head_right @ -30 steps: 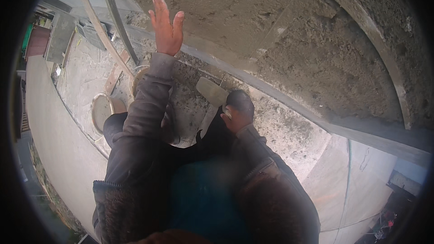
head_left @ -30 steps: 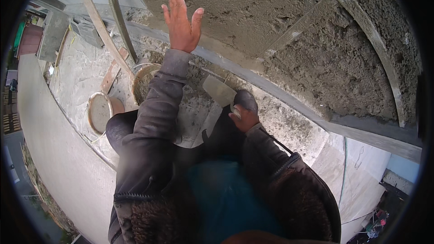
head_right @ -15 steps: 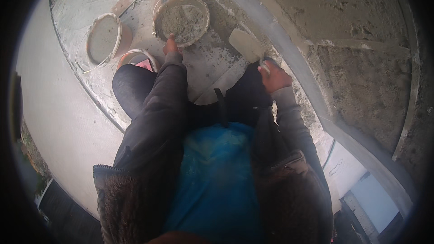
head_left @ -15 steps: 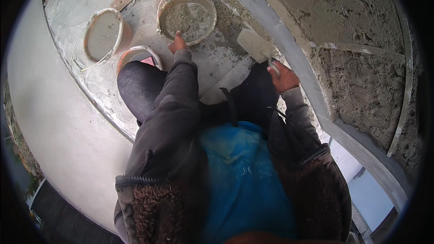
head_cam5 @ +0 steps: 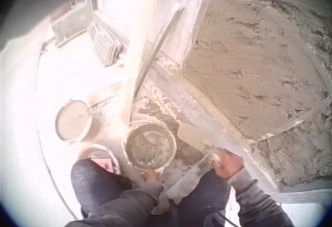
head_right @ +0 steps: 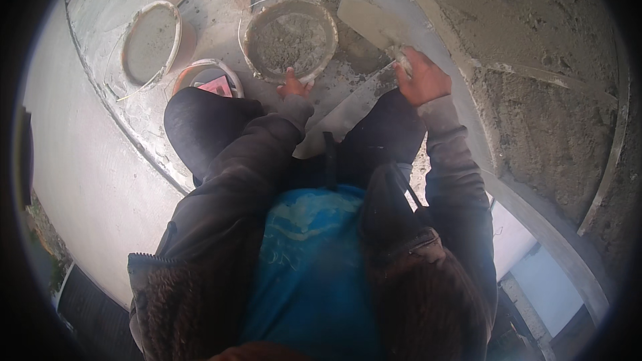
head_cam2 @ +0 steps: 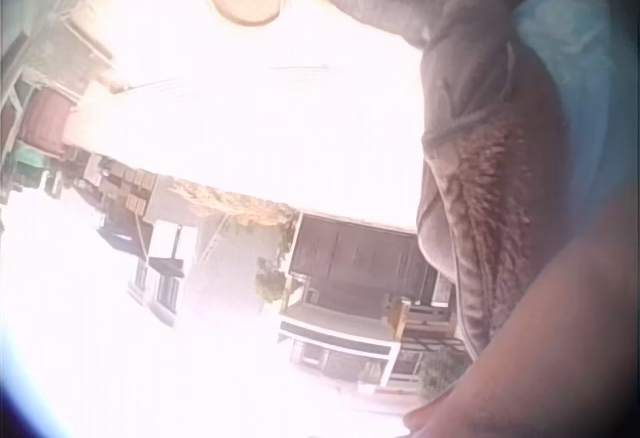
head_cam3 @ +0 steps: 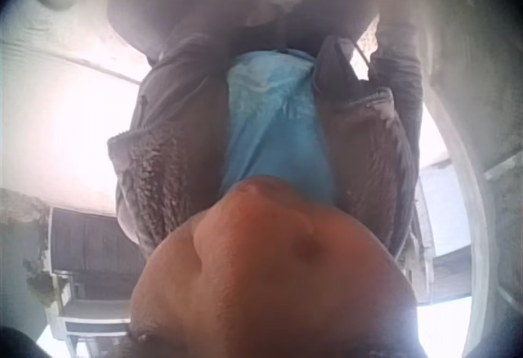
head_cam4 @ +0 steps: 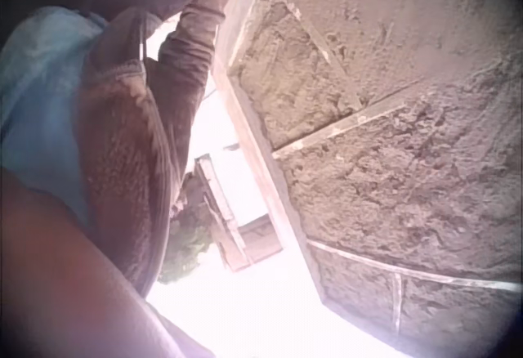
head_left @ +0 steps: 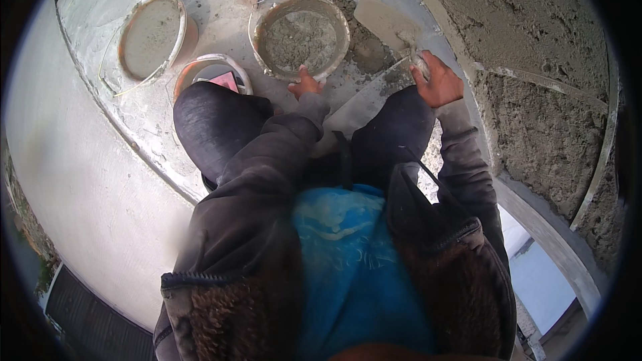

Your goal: The person scoops cement from a bucket with a trowel and applies it to a concrete floor, smoothing the surface. They repeatedly transfer cement and use a straightedge to level the applied material.

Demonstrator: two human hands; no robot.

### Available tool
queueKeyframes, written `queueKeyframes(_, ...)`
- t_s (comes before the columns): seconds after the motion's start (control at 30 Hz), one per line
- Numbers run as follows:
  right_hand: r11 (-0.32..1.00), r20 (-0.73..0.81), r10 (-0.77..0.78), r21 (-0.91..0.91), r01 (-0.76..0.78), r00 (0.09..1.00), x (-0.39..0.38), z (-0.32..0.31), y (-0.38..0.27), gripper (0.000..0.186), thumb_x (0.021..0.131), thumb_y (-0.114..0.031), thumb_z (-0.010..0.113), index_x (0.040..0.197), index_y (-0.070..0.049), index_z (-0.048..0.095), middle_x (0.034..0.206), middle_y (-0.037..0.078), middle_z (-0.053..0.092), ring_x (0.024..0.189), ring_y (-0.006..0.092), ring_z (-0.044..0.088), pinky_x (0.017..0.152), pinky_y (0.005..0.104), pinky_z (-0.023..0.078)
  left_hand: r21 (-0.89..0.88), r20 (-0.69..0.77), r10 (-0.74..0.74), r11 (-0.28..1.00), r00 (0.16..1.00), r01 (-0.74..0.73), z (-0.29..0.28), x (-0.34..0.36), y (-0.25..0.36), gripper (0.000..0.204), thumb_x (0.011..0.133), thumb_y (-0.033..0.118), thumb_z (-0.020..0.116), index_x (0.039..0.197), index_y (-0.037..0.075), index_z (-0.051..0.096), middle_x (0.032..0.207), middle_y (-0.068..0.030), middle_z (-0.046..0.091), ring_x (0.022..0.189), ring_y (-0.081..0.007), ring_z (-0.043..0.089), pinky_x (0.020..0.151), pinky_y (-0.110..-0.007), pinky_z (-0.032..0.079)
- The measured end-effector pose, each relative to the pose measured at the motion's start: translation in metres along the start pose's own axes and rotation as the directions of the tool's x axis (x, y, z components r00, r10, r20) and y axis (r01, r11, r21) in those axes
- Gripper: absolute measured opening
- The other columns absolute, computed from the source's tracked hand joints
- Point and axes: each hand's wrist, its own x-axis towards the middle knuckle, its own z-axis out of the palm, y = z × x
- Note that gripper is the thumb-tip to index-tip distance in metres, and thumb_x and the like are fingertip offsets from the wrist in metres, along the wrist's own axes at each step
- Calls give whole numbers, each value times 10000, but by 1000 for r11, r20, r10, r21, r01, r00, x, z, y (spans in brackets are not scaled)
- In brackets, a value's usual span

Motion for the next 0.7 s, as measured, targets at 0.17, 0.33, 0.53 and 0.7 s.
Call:
queueKeyframes(0.17, 906, 266, -232, -291, 307, 936, 63, 13, -66, 291, 922, -269, 607, 1171, -121, 639, 1045, 127, 679, 916, 339, 698, 737, 450, 555, 356, 517, -355, 917, 779, 182, -45, -122, 85, 685, 966, 346, 624, 1492, 49, 301, 1420, -179, 414, 1217, -336, 542, 992, -443, 465)
queueKeyframes(0.33, 730, 325, -208, -576, 368, 922, 123, 122, -108, 233, 912, -197, 552, 1118, -130, 637, 1001, 90, 662, 956, 276, 693, 752, 499, 535, -395, 665, 696, 637, 272, -662, -128, -172, 262, 374, 1051, 212, 473, 1265, -85, 551, 1030, -211, 670, 881, -237, 681, 838, -351, 543)
queueKeyframes(0.53, 800, 365, -247, -446, 402, 898, 91, 80, -101, 315, 858, -200, 652, 1171, -173, 642, 1104, 49, 644, 1040, 253, 660, 835, 511, 507, 546, 401, 754, 259, 520, -797, -212, 2, 302, 315, 996, 316, 605, 1034, 23, 715, 939, -96, 733, 739, -194, 642, 716, -320, 525)
queueKeyframes(0.7, 948, 189, -170, -235, 213, 967, 71, 44, -83, 332, 870, -272, 682, 1171, -138, 639, 1046, 88, 656, 952, 332, 674, 777, 471, 540, 468, 870, 453, -631, 196, -619, -216, 85, 237, 399, 813, 249, 723, 1199, 175, 655, 1125, -49, 657, 1074, -274, 620, 855, -386, 500)
